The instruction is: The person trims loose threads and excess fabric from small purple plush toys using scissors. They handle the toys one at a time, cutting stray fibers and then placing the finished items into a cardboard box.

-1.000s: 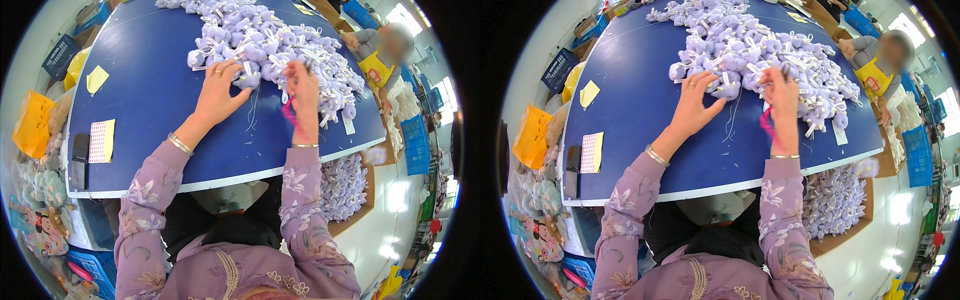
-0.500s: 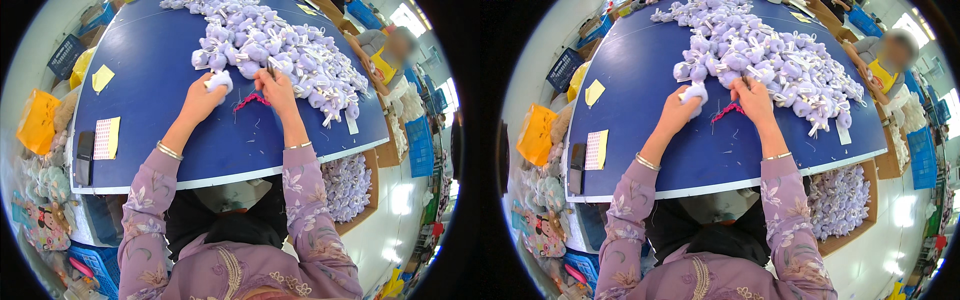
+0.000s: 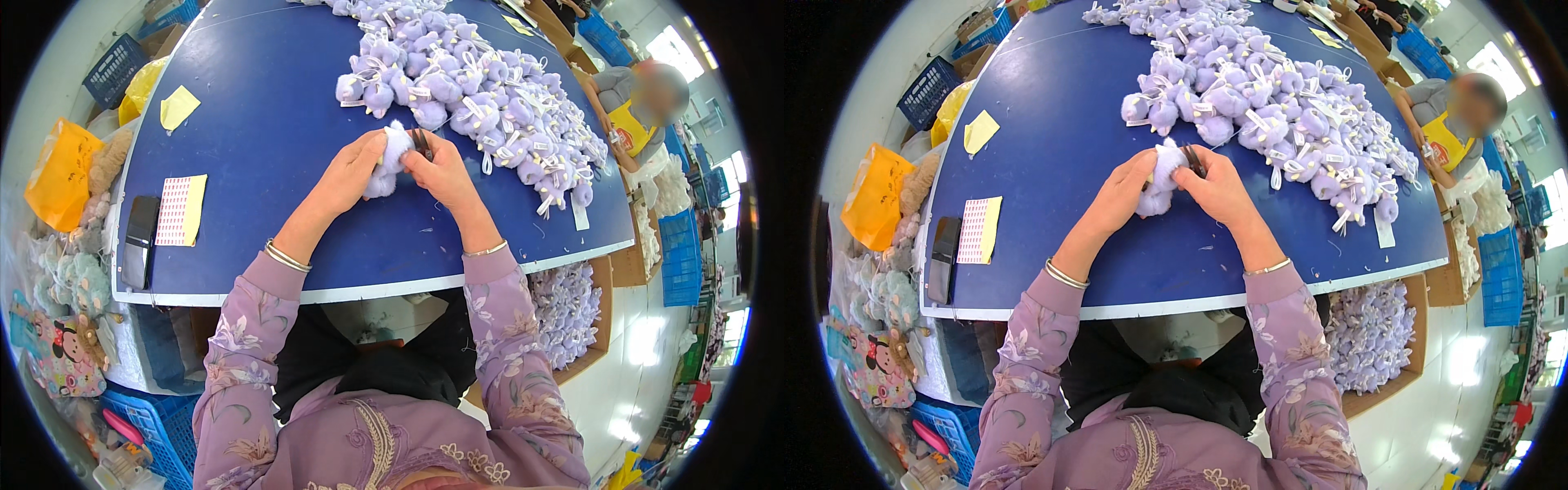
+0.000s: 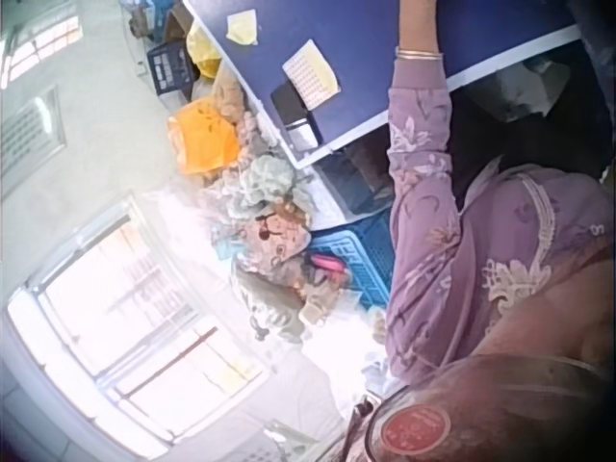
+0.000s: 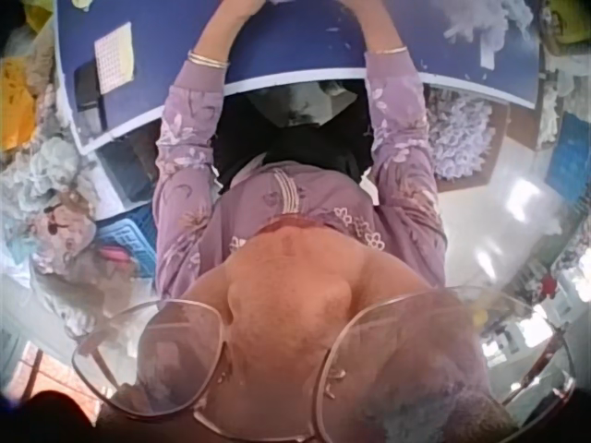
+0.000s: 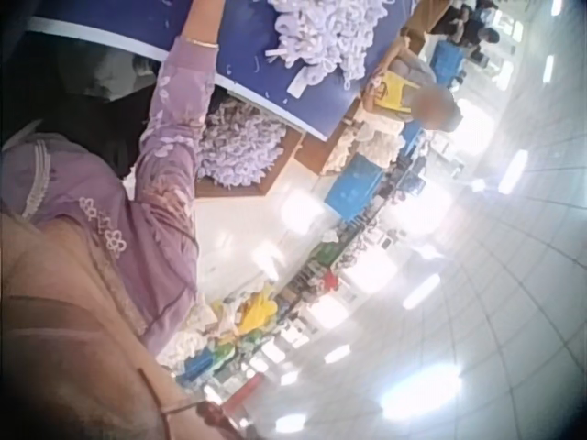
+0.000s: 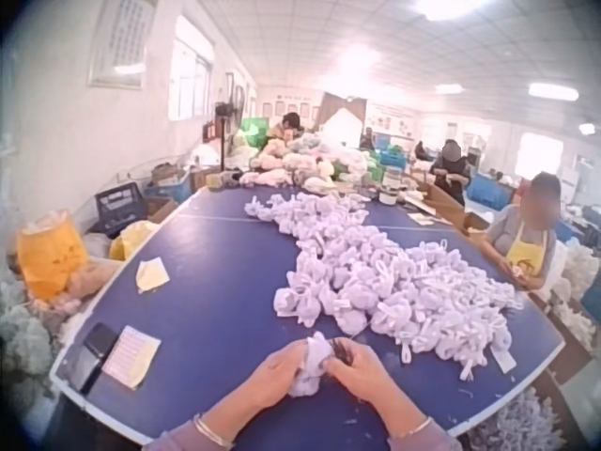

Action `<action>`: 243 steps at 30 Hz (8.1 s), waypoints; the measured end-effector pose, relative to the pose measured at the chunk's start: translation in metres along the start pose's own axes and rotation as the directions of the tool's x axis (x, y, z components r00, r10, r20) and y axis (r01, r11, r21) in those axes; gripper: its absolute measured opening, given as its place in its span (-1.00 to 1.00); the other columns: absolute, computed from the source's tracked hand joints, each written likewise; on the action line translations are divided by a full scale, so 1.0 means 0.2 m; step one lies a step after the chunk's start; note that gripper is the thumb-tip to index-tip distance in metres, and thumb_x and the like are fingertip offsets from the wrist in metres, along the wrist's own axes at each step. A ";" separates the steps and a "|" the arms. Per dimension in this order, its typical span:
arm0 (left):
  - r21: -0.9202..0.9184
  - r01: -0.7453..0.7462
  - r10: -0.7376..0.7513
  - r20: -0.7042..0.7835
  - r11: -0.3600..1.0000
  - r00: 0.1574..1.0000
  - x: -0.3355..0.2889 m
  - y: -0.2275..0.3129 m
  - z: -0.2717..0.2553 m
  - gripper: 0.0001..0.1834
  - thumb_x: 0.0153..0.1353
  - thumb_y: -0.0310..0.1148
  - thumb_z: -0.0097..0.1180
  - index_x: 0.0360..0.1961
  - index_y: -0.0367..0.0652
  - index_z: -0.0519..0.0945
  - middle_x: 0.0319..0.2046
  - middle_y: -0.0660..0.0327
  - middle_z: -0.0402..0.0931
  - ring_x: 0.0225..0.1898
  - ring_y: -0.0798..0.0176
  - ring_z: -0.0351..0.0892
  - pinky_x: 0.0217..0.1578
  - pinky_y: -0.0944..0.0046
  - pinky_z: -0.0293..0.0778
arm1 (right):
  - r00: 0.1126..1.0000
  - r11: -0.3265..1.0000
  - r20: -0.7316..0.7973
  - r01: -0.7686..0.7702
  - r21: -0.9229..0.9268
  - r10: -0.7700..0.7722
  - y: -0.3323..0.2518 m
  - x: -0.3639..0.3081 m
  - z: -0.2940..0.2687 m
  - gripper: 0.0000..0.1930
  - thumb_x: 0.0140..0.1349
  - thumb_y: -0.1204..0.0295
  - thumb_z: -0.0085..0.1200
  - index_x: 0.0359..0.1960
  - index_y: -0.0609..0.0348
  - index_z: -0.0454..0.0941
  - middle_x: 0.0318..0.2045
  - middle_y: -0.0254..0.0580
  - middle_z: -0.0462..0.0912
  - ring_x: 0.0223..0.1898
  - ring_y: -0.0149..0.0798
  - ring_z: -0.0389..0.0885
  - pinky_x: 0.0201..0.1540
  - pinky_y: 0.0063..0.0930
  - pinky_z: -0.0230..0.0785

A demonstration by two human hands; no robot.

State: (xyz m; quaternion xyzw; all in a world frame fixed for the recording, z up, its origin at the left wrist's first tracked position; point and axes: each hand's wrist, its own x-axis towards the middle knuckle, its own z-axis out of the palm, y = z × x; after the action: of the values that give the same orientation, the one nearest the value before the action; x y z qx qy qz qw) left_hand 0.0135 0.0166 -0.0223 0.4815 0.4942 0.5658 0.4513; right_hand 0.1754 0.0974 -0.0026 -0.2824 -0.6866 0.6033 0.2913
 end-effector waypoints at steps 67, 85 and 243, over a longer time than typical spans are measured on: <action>0.030 -0.257 0.258 -0.032 0.966 0.966 0.00 0.00 0.02 -0.48 0.31 -0.48 -0.23 0.31 -0.22 0.20 0.19 0.13 0.35 0.14 0.29 0.37 0.15 0.28 0.30 | 0.990 0.989 -0.137 -0.050 -0.139 0.031 -0.03 -0.02 0.07 -0.78 0.13 0.43 0.15 -0.25 0.31 0.51 -0.43 -0.36 0.55 -0.40 -0.56 0.43 -0.35 -0.60 0.31; 0.422 -0.069 0.088 -0.025 0.904 0.996 -0.02 0.02 0.05 -0.48 0.34 -0.30 -0.16 0.20 -0.45 0.18 -0.28 -0.24 0.55 -0.24 -0.18 0.62 -0.17 0.06 0.48 | 0.996 0.984 -0.088 0.000 -0.176 -0.016 0.02 0.01 0.04 -0.65 0.18 0.42 0.10 -0.06 0.43 0.48 -0.39 -0.18 0.63 -0.43 -0.45 0.55 -0.33 -0.53 0.42; 0.691 -0.252 0.309 0.044 0.677 0.950 -0.03 0.09 0.01 -0.58 0.21 -0.18 0.10 0.00 -0.21 0.55 -0.29 0.12 0.57 -0.21 0.18 0.48 -0.02 0.16 0.28 | 0.996 0.994 -0.022 0.088 -0.070 -0.090 0.04 0.00 0.00 -0.65 0.40 0.17 -0.05 -0.21 0.29 0.50 -0.39 -0.38 0.51 -0.35 -0.56 0.36 -0.35 -0.61 0.25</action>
State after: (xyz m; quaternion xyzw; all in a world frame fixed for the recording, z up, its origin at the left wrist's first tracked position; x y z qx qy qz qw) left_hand 0.0160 0.0091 -0.0045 0.6622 0.6058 0.4219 0.1282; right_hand 0.1757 0.0995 -0.0105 -0.2689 -0.7152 0.5621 0.3167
